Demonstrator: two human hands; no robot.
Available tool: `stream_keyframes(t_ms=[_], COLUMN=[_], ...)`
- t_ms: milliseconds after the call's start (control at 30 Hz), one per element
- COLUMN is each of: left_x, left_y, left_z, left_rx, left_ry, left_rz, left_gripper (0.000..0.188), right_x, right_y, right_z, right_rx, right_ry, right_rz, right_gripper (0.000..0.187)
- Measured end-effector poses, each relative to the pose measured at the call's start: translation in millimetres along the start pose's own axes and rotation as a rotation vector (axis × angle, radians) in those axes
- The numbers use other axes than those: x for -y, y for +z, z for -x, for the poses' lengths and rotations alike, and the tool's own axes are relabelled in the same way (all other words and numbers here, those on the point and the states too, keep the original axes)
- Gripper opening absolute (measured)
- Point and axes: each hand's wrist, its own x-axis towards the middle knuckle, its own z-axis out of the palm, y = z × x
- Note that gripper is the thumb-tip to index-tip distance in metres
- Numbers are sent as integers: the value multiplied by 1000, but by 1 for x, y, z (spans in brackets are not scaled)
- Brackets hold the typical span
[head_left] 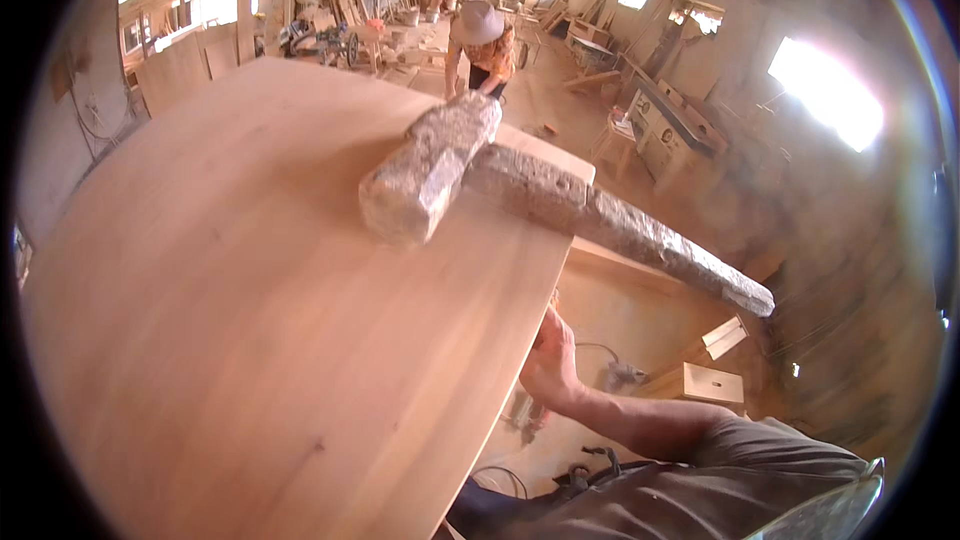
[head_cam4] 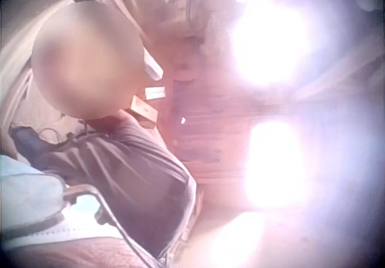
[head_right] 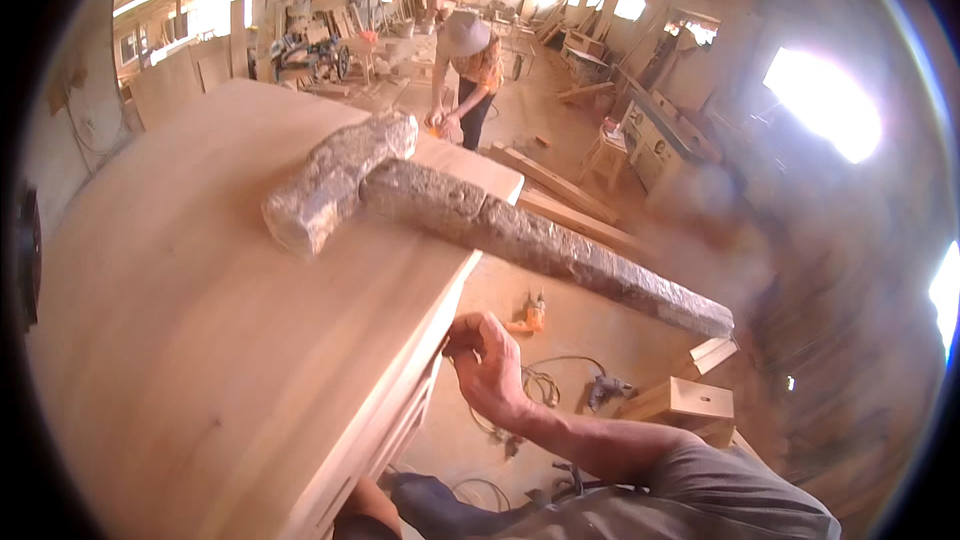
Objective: The person assembles a wooden cabinet by hammering joints and then smoothing edges with an angle grinder. They repeatedly check fit and alignment while working on the drawer and frame sections.
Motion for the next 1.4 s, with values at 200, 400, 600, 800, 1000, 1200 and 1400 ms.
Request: stream_keyframes(t_ms=[200, 400, 600, 800, 1000, 1200, 1400], left_x=[-3, -8, -12, -24, -31, 19, -14], left_y=[-9, -20, -32, -38, -61, -91, -47], left_z=[2, 9, 13, 46, 154, 286, 308], left_rx=[8, 11, -4, -28, -153, 555, 628], left_ry=[37, 43, 68, 136, 171, 86, 299], left_rz=[-27, -14, -21, 10, 107, 196, 240], left_gripper=[52, 52, 53, 53, 54, 59, 64], right_x=[-19, -21, -23, 13, 141, 251, 221], right_y=[-8, -15, -54, -116, -145, -121, -65], right_z=[-9, -6, 0, -47, -154, -121, -90], right_rx=[36, 45, 115, 440, 945, 1170, 1099], right_ry=[-5, -61, -14, 270, 586, 469, 602], right_rz=[102, 68, 79, -186, -648, 57, -190], right_gripper=[36, 38, 37, 26, 60, 49, 28])
